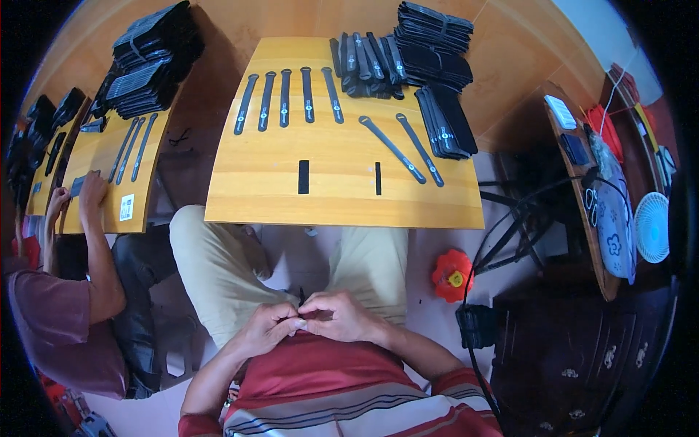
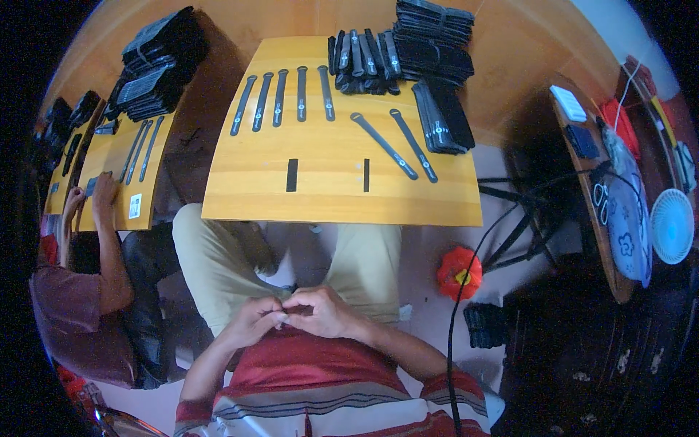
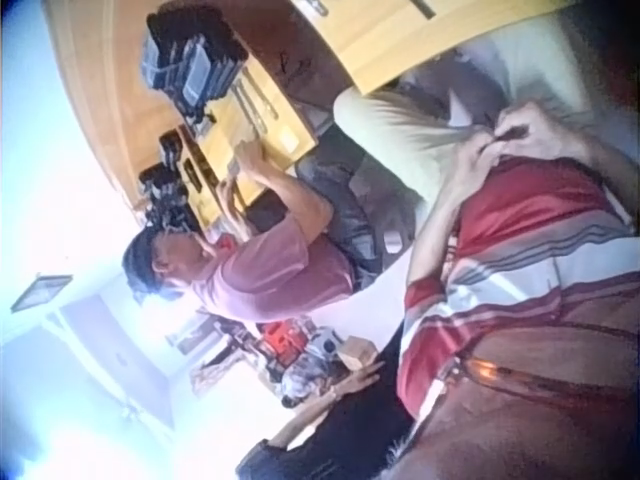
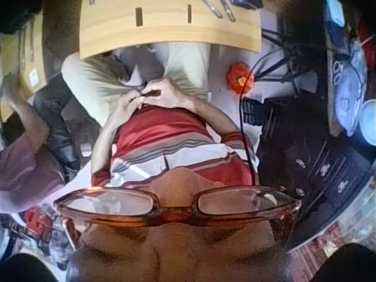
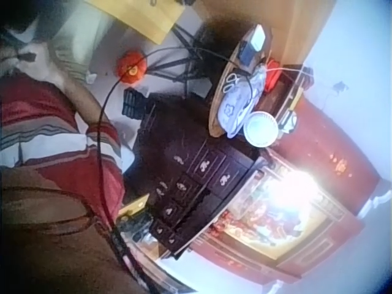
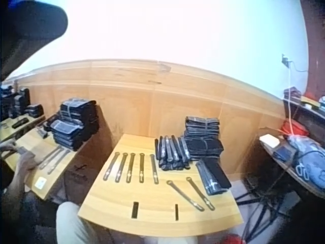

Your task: Assembling and inspecting black watch straps at a workstation in a manufacturing environment.

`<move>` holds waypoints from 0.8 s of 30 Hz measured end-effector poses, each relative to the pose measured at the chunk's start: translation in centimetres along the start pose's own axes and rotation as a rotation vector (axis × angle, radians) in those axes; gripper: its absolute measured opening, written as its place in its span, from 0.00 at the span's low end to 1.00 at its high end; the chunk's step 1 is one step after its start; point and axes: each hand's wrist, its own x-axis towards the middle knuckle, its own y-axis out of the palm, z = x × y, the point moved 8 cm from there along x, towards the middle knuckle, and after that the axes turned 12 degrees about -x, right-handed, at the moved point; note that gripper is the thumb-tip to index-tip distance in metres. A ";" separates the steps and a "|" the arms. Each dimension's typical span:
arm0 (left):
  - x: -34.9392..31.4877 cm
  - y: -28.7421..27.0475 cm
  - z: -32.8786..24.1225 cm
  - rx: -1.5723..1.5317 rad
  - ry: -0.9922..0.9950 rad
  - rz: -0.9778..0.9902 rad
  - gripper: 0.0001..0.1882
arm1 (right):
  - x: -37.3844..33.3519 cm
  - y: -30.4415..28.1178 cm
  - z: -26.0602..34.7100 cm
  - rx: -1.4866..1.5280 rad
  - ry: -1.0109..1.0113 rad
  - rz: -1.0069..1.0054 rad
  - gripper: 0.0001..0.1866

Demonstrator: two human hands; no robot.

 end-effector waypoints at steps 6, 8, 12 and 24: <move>0.2 0.1 0.9 -0.080 0.029 0.014 0.13 | -0.4 0.6 -0.7 0.016 0.012 0.003 0.11; 0.1 0.4 0.6 -0.051 0.024 0.009 0.13 | -0.6 0.7 -0.7 0.006 0.017 0.017 0.12; 0.2 0.6 0.5 0.004 -0.006 -0.003 0.13 | -0.7 0.6 -0.8 0.016 0.044 0.030 0.12; 0.0 0.5 0.0 0.259 0.073 -0.053 0.12 | -1.1 0.9 -1.3 -0.022 0.059 -0.047 0.10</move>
